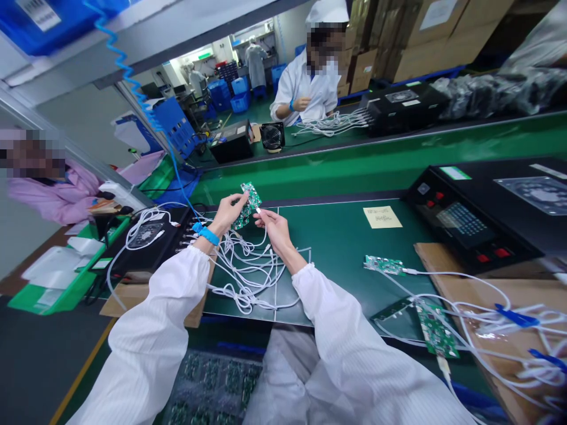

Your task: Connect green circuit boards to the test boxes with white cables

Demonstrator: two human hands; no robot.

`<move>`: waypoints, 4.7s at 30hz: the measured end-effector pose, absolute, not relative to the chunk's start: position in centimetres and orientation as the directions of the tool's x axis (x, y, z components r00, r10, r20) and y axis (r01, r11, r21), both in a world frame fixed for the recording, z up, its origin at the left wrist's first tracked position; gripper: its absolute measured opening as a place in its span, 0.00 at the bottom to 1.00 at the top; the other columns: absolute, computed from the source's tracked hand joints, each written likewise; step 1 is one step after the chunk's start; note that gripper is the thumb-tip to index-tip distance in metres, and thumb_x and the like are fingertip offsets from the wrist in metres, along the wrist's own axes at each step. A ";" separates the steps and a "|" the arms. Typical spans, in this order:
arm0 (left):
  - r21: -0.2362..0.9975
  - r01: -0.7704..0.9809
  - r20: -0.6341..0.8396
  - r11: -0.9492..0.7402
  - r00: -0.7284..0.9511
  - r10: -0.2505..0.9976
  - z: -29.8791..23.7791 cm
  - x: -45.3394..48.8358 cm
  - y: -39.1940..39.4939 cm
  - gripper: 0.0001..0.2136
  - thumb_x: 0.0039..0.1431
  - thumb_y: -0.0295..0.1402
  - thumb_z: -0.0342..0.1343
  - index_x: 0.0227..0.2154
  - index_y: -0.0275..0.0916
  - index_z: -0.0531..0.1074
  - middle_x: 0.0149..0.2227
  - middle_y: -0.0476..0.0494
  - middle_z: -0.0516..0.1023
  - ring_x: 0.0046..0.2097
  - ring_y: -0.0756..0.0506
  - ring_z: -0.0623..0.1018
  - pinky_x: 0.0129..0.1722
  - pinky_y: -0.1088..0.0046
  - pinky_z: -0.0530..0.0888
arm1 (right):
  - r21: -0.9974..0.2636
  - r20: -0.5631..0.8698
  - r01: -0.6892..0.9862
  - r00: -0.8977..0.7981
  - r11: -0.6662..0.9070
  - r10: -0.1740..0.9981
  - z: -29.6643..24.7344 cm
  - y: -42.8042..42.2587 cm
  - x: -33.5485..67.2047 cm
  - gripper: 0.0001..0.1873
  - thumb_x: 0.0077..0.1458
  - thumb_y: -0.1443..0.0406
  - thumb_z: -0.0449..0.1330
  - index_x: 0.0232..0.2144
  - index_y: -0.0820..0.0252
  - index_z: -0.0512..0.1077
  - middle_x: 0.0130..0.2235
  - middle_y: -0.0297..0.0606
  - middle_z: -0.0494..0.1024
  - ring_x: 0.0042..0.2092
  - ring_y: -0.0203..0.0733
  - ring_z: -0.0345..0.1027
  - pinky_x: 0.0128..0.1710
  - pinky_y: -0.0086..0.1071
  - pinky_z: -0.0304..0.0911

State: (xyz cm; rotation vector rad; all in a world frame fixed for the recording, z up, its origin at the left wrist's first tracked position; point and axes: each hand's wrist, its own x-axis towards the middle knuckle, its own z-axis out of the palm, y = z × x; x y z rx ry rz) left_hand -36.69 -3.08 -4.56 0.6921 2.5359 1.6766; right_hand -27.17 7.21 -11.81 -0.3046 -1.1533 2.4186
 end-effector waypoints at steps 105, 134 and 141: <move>0.278 0.760 0.458 0.587 -0.642 0.614 -3.9 -30.9 -2.2 0.06 0.66 0.33 0.58 0.36 0.37 0.78 0.39 0.40 0.72 0.42 0.41 0.73 0.43 0.64 0.72 | -0.841 0.537 -0.375 -0.490 0.389 0.687 -8.5 6.9 -22.9 0.09 0.65 0.63 0.58 0.42 0.58 0.78 0.43 0.41 0.81 0.42 0.40 0.75 0.46 0.37 0.72; 0.272 0.752 0.441 0.601 -0.652 0.616 -3.8 -29.7 -2.0 0.09 0.67 0.33 0.55 0.38 0.38 0.80 0.42 0.38 0.73 0.42 0.42 0.73 0.39 0.66 0.70 | -0.828 0.559 -0.311 -0.524 0.467 0.642 -8.0 7.0 -23.1 0.10 0.68 0.64 0.54 0.40 0.56 0.76 0.43 0.42 0.76 0.46 0.44 0.71 0.50 0.41 0.69; 0.315 0.747 0.452 0.585 -0.660 0.600 -3.8 -30.1 -2.1 0.08 0.66 0.32 0.56 0.37 0.37 0.80 0.37 0.40 0.74 0.41 0.42 0.73 0.41 0.66 0.70 | -0.777 0.607 -0.267 -0.560 0.571 0.564 -8.0 7.8 -23.8 0.09 0.68 0.63 0.56 0.39 0.57 0.77 0.42 0.42 0.78 0.48 0.46 0.70 0.55 0.44 0.65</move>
